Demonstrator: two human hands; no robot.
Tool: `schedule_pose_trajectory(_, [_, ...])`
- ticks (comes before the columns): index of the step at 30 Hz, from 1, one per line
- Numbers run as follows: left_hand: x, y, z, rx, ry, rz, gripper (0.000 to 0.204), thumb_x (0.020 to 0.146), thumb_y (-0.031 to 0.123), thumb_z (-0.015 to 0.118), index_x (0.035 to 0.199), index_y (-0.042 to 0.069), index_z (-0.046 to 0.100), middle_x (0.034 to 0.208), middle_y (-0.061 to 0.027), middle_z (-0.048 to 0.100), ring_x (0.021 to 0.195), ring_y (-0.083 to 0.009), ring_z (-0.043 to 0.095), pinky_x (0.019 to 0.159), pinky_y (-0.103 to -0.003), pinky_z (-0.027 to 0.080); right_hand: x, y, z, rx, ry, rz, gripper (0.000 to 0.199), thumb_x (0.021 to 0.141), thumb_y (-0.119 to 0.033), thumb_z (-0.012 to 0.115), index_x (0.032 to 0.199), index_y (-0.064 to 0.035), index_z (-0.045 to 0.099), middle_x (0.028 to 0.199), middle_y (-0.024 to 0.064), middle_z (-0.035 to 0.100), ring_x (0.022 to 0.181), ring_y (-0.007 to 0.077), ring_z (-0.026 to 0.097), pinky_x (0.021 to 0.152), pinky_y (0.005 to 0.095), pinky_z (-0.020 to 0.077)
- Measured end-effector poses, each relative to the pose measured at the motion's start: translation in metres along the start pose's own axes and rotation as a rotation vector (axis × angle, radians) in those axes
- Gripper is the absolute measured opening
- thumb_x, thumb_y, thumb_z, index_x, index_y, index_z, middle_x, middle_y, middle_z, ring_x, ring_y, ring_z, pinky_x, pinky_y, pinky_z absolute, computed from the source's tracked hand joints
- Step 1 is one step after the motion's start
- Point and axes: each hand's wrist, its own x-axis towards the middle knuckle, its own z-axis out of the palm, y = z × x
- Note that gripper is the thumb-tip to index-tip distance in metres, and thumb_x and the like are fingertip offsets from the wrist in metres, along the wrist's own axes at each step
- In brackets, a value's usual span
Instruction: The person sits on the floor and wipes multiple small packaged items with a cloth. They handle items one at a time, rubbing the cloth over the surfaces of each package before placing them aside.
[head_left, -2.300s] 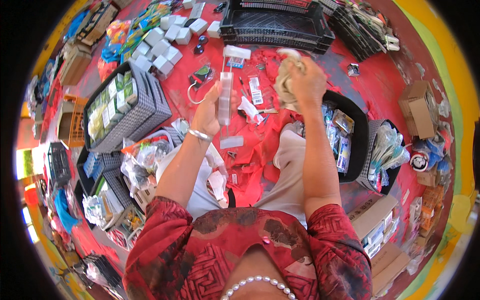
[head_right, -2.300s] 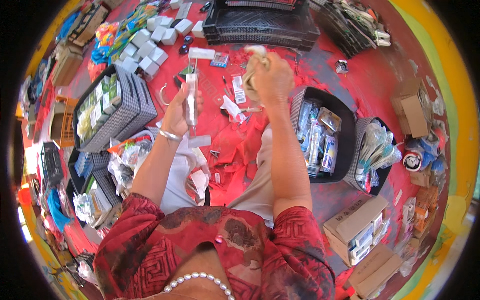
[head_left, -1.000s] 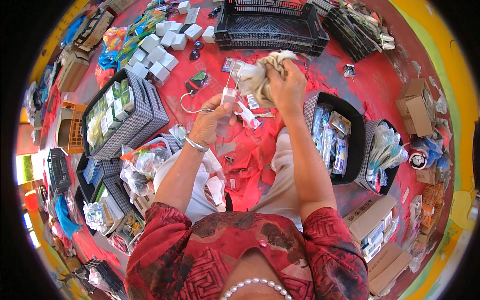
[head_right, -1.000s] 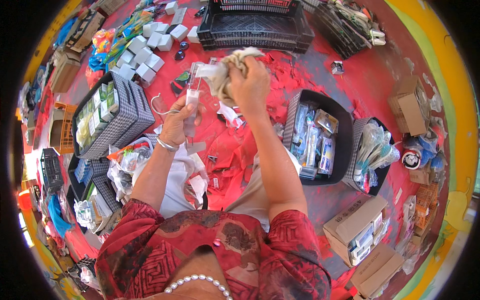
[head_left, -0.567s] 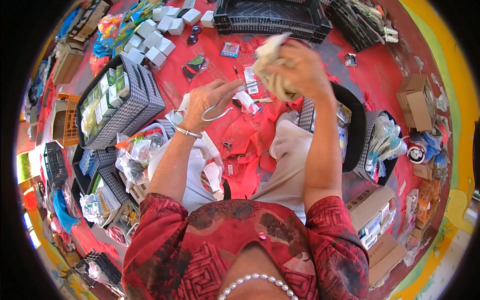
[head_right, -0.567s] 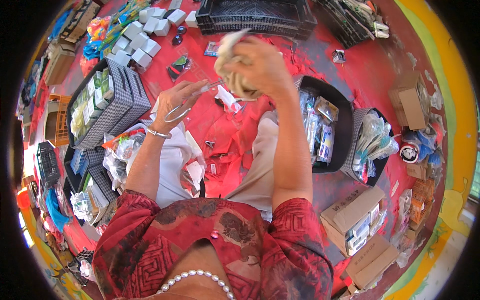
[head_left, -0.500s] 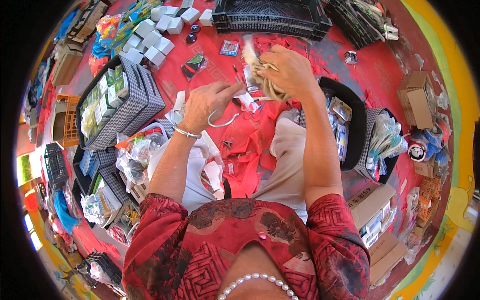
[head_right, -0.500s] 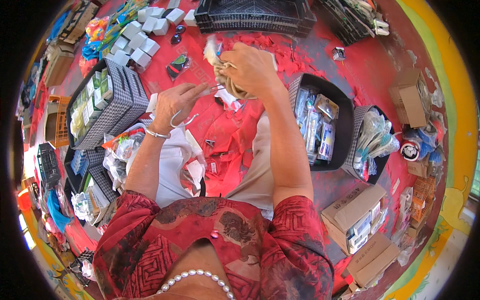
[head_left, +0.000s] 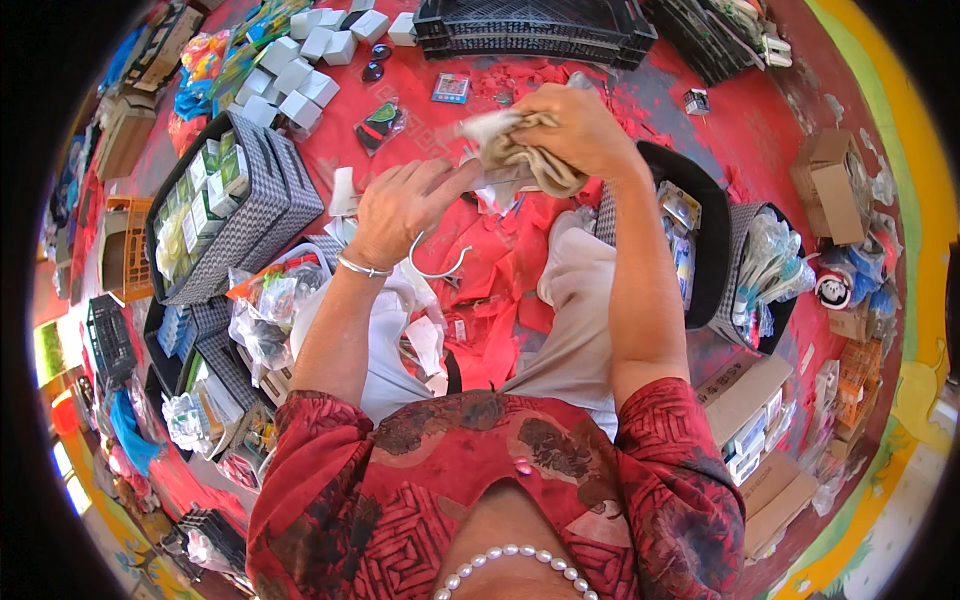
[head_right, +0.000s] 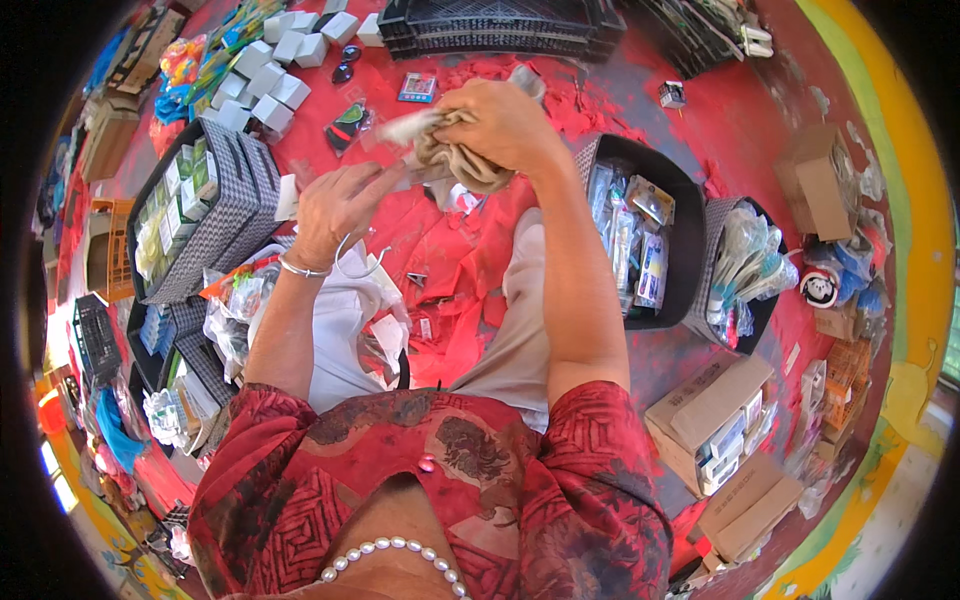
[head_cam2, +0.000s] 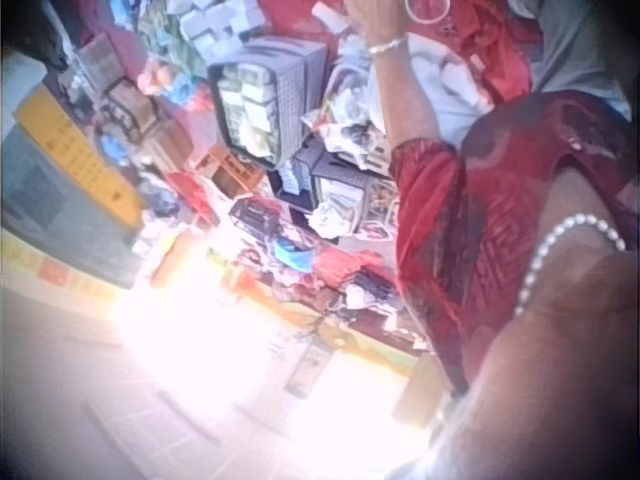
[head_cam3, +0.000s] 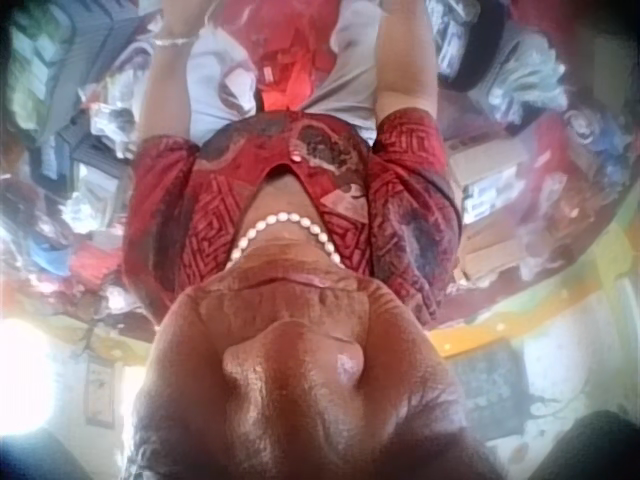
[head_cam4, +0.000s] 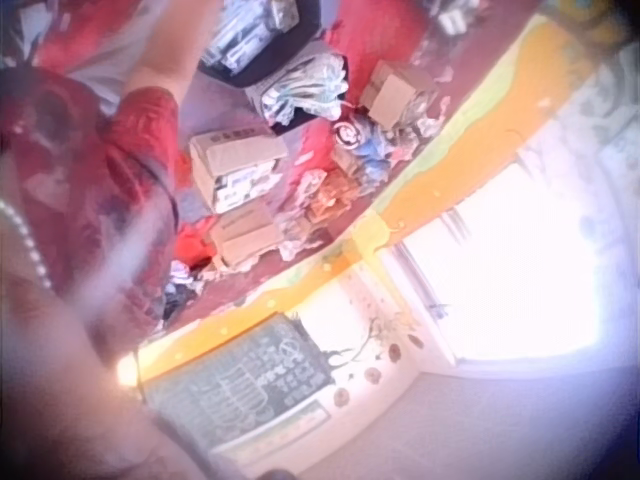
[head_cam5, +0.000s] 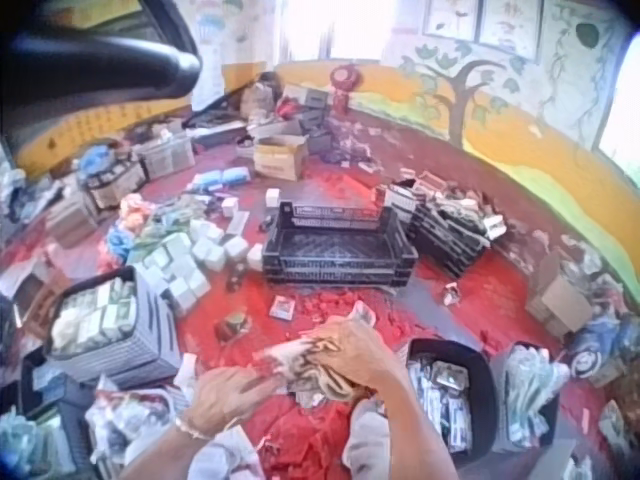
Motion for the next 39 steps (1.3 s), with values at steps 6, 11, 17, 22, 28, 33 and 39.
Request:
schedule_pose_trajectory(6, [0.004,0.000,-0.005,-0.869,0.185,-0.545,0.032,0.081,0.007,0.059,0.113,0.006,0.058,0.085,-0.0088,0.064,0.078,-0.0194,0.062,0.072,-0.029,0.050,0.000,0.015,-0.005,-0.303,0.214,0.547,0.027,0.072,-0.034,0.063,0.087,-0.0114,0.066,0.083,0.0140,0.064,0.080,0.0343,0.060,0.067,0.0409,0.0464])
schedule_pose_trajectory(11, [0.007,-0.007,-0.007,-1.609,0.194,-0.854,0.031,0.082,0.018,0.063,0.105,-0.001,0.057,0.087,-0.0128,0.064,0.081,-0.0202,0.063,0.077,-0.033,0.049,-0.001,0.018,-0.015,0.098,0.445,0.634,0.029,0.070,-0.029,0.068,0.086,-0.0050,0.066,0.074,0.0141,0.063,0.065,0.0233,0.060,0.062,0.0342,0.0447])
schedule_pose_trajectory(17, [0.005,-0.008,-0.003,-1.672,0.161,-0.846,0.031,0.082,0.020,0.063,0.104,-0.001,0.056,0.087,-0.0122,0.064,0.080,-0.0201,0.062,0.077,-0.033,0.049,0.006,-0.004,-0.018,0.833,0.464,0.461,0.016,0.080,-0.017,0.066,0.084,-0.0012,0.065,0.070,-0.0021,0.058,0.062,0.0042,0.050,0.056,0.0206,0.0407])
schedule_pose_trajectory(22, [0.007,-0.002,0.005,-1.675,0.176,-0.820,0.031,0.083,0.015,0.061,0.108,-0.004,0.056,0.089,-0.0138,0.064,0.084,-0.0199,0.062,0.078,-0.033,0.049,0.010,-0.027,0.000,0.374,0.332,0.210,0.023,0.078,-0.021,0.067,0.090,-0.0019,0.063,0.076,-0.0012,0.060,0.065,0.0081,0.053,0.060,0.0226,0.0437])
schedule_pose_trajectory(28, [0.010,-0.007,0.000,-1.651,0.238,-0.787,0.038,0.083,0.022,0.062,0.112,0.000,0.055,0.100,-0.0148,0.063,0.084,-0.0211,0.063,0.072,-0.030,0.050,0.002,-0.002,-0.001,0.200,0.301,0.592,0.031,0.075,-0.028,0.067,0.089,-0.0004,0.064,0.069,0.0063,0.060,0.064,0.0102,0.054,0.060,0.0292,0.0432])
schedule_pose_trajectory(33, [0.010,-0.008,0.003,-1.565,0.203,-0.858,0.042,0.082,0.026,0.063,0.117,0.003,0.054,0.109,-0.0133,0.061,0.088,-0.0193,0.064,0.068,-0.027,0.050,-0.009,-0.003,-0.003,0.627,0.487,0.710,0.027,0.080,-0.025,0.064,0.082,0.0019,0.064,0.072,0.0012,0.060,0.063,0.0080,0.052,0.056,0.0247,0.0407])
schedule_pose_trajectory(39, [0.012,0.004,0.019,-1.043,0.213,-0.759,0.035,0.089,0.015,0.055,0.121,0.005,0.052,0.097,-0.0075,0.065,0.077,-0.0098,0.062,0.059,-0.020,0.048,0.003,-0.033,0.002,0.600,0.650,0.344,0.016,0.080,-0.016,0.063,0.086,-0.0007,0.062,0.075,0.0020,0.059,0.065,0.0078,0.052,0.058,0.0244,0.0416])
